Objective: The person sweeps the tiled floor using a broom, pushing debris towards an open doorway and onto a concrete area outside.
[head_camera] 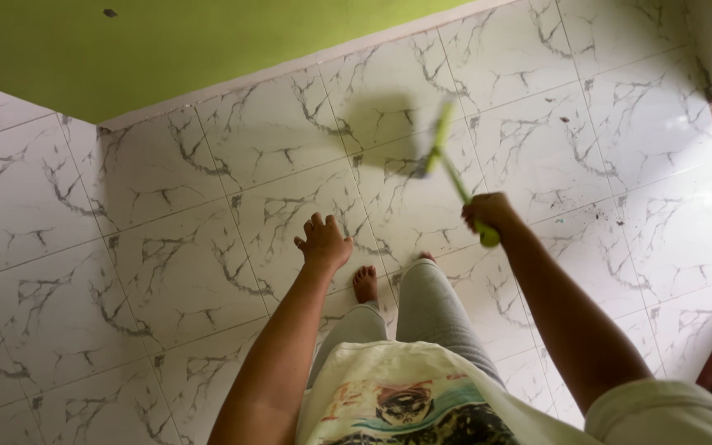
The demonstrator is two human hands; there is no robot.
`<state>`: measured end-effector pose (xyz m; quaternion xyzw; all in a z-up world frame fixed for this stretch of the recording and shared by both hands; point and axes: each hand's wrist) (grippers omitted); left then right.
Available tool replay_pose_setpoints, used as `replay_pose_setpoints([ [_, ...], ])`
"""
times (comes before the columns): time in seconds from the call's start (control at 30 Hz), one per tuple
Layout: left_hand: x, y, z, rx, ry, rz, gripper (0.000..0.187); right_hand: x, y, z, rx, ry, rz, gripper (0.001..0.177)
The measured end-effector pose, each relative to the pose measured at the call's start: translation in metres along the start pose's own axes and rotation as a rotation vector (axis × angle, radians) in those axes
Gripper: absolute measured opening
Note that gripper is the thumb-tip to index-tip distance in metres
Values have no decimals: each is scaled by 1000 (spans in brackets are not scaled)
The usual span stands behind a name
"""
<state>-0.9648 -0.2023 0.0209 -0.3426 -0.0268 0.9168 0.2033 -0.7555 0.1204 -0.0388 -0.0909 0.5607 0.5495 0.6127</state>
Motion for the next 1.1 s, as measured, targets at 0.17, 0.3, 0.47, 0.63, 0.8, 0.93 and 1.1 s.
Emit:
replay_pose_setpoints([
  [0.17, 23, -3, -2, -10, 20, 49, 69, -47, 38, -52, -215, 358, 19, 53],
  [0.3, 37, 2, 8, -51, -6, 119, 76, -13, 53, -147, -447, 501, 185, 32],
  [0.47, 66, -5, 29, 8, 19, 229, 79, 85, 87, -235, -834, 690, 1139, 13],
  [0.63, 103, -49, 43, 41, 13, 216, 78, 174, 140, -176, 28, 489, -24, 20],
  [0.8, 150, -134, 52, 91, -10, 86, 74, 243, 147, -25, 223, 243, -180, 15],
  [0.93, 184, -223, 70, 131, 5, -37, 70, 247, 110, 113, 731, 83, -569, 25],
  [1.1, 213, -323, 89, 186, 36, -228, 69, 203, 50, 231, 864, 119, -643, 24],
])
Point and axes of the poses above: each hand's wrist, its own x-axis towards the middle knuckle, its own z-axis out of the back of the hand, y = z × x, and after that the axes turned 8 degrees about -y, right-handed
